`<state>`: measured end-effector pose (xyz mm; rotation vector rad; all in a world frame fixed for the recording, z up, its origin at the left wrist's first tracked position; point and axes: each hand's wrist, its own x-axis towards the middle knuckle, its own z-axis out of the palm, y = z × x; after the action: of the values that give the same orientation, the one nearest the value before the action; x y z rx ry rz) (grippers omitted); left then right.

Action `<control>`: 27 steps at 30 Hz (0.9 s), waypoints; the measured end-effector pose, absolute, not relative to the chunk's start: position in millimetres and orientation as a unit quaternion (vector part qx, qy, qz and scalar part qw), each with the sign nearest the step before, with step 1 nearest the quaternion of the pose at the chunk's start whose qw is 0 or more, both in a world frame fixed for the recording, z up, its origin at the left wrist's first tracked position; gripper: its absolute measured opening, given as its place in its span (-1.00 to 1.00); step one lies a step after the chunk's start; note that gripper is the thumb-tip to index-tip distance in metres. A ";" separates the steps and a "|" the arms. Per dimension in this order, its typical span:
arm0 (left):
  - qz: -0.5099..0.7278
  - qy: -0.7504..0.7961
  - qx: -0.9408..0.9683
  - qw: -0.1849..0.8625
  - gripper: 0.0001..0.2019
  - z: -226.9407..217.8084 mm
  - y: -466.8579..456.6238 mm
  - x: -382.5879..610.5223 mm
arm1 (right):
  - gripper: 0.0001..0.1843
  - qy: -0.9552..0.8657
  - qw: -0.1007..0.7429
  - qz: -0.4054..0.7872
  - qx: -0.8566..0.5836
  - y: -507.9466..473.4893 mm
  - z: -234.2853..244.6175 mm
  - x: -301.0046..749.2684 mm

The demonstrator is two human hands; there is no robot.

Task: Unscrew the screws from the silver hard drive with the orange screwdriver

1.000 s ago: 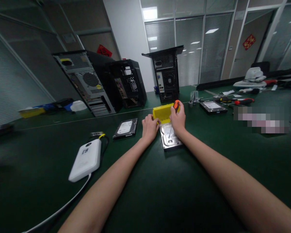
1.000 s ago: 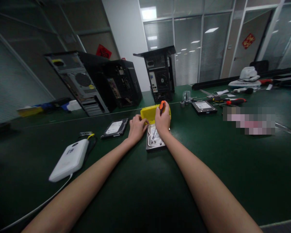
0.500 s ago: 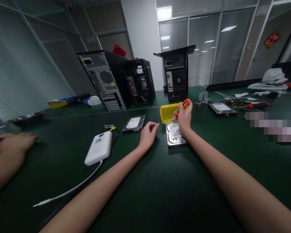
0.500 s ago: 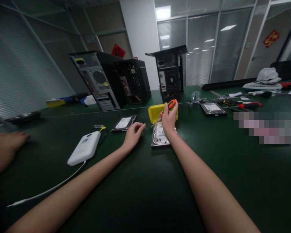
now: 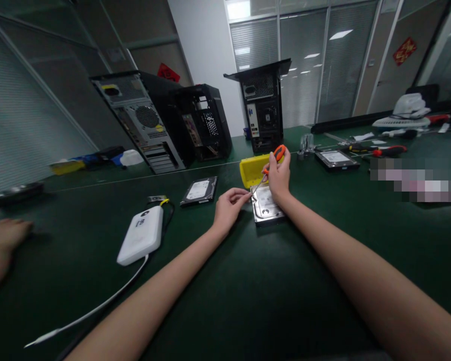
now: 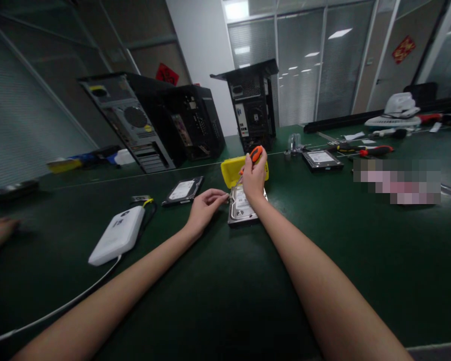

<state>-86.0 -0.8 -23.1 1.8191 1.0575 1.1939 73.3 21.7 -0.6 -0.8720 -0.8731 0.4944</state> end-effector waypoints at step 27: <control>0.436 0.432 0.706 0.354 -0.59 -18.4 -9.9 -83.1 | -0.30 -0.456 0.785 0.178 -0.380 9.2 5.8 72.7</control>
<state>-83.1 -9.9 -18.4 1.8242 1.1175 1.1266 72.7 9.2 5.8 -0.8207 -0.9830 0.3845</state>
